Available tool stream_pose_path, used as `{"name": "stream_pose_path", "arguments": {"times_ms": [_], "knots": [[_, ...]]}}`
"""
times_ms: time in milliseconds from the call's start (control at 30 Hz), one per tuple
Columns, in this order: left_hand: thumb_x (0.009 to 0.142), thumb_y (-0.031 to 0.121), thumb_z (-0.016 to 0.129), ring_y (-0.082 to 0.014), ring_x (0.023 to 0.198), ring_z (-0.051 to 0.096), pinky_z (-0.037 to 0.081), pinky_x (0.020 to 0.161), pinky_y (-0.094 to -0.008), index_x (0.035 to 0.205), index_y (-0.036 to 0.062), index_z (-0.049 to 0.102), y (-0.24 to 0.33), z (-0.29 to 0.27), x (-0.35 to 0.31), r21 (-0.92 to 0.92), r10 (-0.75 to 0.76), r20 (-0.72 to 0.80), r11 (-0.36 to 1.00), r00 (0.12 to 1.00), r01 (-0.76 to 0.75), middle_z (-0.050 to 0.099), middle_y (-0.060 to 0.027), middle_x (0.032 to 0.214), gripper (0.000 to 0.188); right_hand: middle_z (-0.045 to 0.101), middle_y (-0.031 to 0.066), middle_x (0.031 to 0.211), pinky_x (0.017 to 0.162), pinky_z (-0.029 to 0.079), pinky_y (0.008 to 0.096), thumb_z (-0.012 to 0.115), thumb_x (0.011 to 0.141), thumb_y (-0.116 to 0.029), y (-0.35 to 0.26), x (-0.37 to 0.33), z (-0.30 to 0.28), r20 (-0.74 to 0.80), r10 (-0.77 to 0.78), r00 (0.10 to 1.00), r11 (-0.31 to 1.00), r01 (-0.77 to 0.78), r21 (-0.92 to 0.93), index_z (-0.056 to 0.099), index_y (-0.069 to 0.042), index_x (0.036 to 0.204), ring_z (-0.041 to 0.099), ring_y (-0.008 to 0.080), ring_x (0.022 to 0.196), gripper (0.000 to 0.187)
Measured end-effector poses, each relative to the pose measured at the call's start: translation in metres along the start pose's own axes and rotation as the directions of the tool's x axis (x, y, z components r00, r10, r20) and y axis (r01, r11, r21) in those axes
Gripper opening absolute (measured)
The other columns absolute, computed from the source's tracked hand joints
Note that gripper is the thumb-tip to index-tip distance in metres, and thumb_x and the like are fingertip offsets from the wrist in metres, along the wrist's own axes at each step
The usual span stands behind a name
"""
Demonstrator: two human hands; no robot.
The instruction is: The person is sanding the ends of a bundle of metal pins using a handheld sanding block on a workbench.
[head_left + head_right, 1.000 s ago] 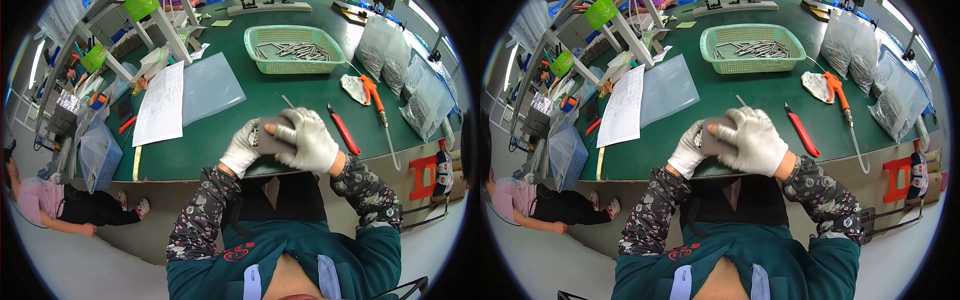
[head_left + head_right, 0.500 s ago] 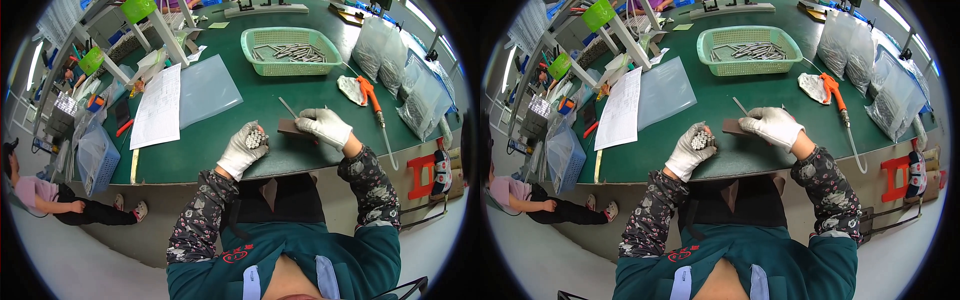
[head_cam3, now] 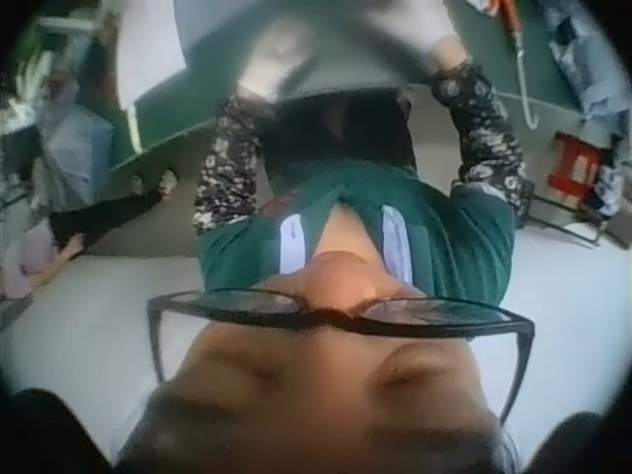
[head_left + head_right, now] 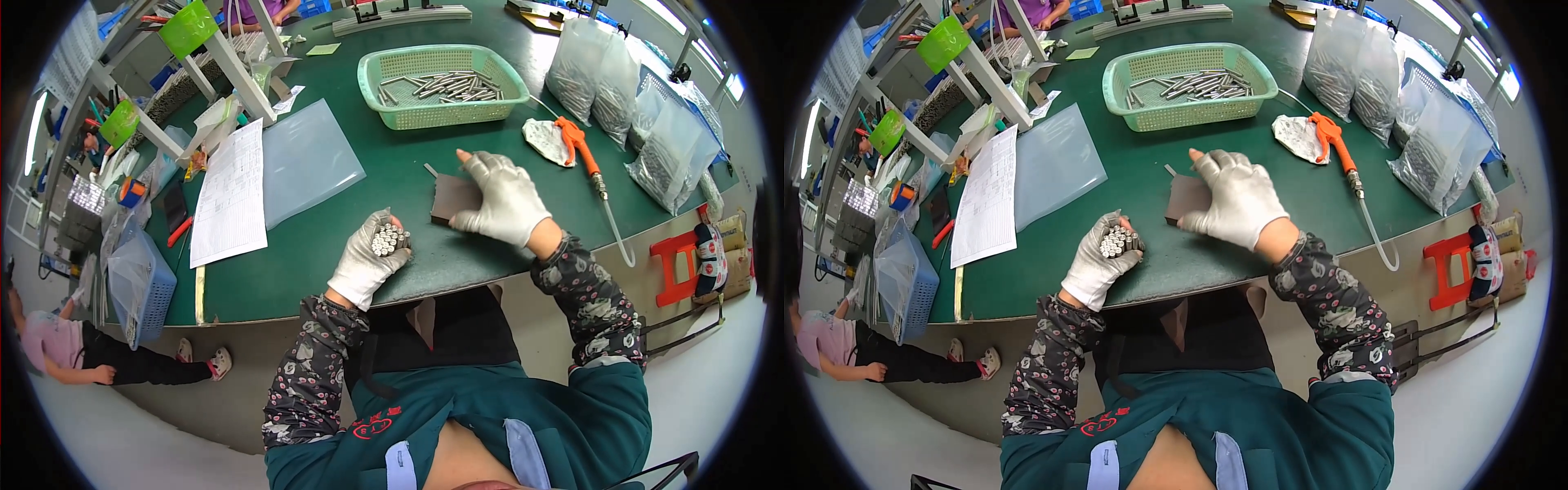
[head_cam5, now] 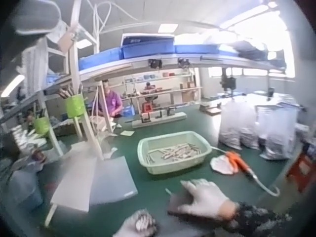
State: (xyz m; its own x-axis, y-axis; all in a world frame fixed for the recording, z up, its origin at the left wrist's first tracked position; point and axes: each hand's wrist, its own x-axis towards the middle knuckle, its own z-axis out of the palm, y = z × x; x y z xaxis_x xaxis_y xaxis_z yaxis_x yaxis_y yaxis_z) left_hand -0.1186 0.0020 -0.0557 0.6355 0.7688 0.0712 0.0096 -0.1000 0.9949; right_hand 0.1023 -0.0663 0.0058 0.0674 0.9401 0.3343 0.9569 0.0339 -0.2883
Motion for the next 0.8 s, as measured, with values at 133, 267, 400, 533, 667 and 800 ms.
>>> {"name": "stream_pose_path", "arguments": {"times_ms": [133,267,400,533,667,800], "knots": [[0.066,-0.012,0.063,-0.0093,0.075,0.055,0.046,0.071,-0.0218,0.1,0.0053,0.049,-0.001,0.001,0.001,0.018,0.03,-0.003,0.999,1.0,-0.03,0.055,-0.0014,0.08,0.04,0.051,0.019,0.114,0.092,0.036,0.0413,0.07,0.062,-0.039,-0.002,-0.005,0.015,0.057,-0.03,0.998,0.998,0.033,-0.057,0.046,-0.003,0.123,0.045,0.0328,0.109,0.075],[0.066,-0.003,0.068,-0.0086,0.08,0.054,0.045,0.076,-0.0217,0.106,0.0031,0.048,-0.002,0.002,0.001,0.005,-0.015,0.005,1.0,1.0,0.015,0.054,-0.0005,0.088,0.045,0.052,0.0203,0.112,0.083,0.042,0.0404,0.062,0.073,-0.04,0.019,-0.005,0.015,0.128,0.097,0.987,0.334,-0.154,0.93,0.042,-0.002,0.124,0.052,0.0314,0.098,0.066],[0.065,-0.003,0.068,-0.0088,0.076,0.054,0.046,0.074,-0.0219,0.097,0.0053,0.05,-0.003,0.001,-0.004,-0.012,-0.01,0.005,1.0,1.0,0.01,0.054,0.0,0.084,0.038,0.049,0.027,0.113,0.076,0.046,0.0448,0.047,0.083,-0.05,0.018,-0.006,0.016,0.29,-0.155,0.945,-0.662,-0.317,0.68,0.035,-0.002,0.129,0.054,0.0372,0.091,0.067],[0.065,-0.004,0.068,-0.0089,0.076,0.054,0.047,0.073,-0.0224,0.1,0.0056,0.05,-0.005,0.002,-0.006,-0.04,-0.02,-0.011,0.999,1.0,0.02,0.054,0.0,0.083,0.04,0.047,0.0297,0.115,0.074,0.045,0.0473,0.047,0.081,-0.053,0.015,-0.009,0.02,0.299,-0.241,0.923,-0.783,-0.367,0.502,0.034,-0.002,0.13,0.053,0.0399,0.091,0.072],[0.064,-0.002,0.069,-0.0102,0.079,0.054,0.046,0.075,-0.0235,0.105,0.0051,0.048,-0.007,-0.001,-0.005,0.033,-0.016,-0.011,0.999,1.0,0.017,0.054,-0.0013,0.088,0.046,0.049,0.0247,0.115,0.077,0.045,0.0425,0.049,0.083,-0.046,0.01,-0.006,0.023,0.299,-0.163,0.94,-0.768,-0.311,0.56,0.036,-0.003,0.129,0.054,0.0351,0.091,0.064],[0.064,-0.004,0.067,-0.0115,0.081,0.054,0.046,0.077,-0.0241,0.114,0.0043,0.045,0.001,0.003,0.002,0.112,0.01,-0.034,0.994,0.999,-0.006,0.054,-0.003,0.09,0.055,0.05,0.0144,0.113,0.084,0.043,0.032,0.059,0.08,-0.028,-0.007,0.0,0.007,0.203,0.138,0.97,0.144,-0.222,0.964,0.044,-0.001,0.123,0.052,0.0243,0.097,0.054]]}}
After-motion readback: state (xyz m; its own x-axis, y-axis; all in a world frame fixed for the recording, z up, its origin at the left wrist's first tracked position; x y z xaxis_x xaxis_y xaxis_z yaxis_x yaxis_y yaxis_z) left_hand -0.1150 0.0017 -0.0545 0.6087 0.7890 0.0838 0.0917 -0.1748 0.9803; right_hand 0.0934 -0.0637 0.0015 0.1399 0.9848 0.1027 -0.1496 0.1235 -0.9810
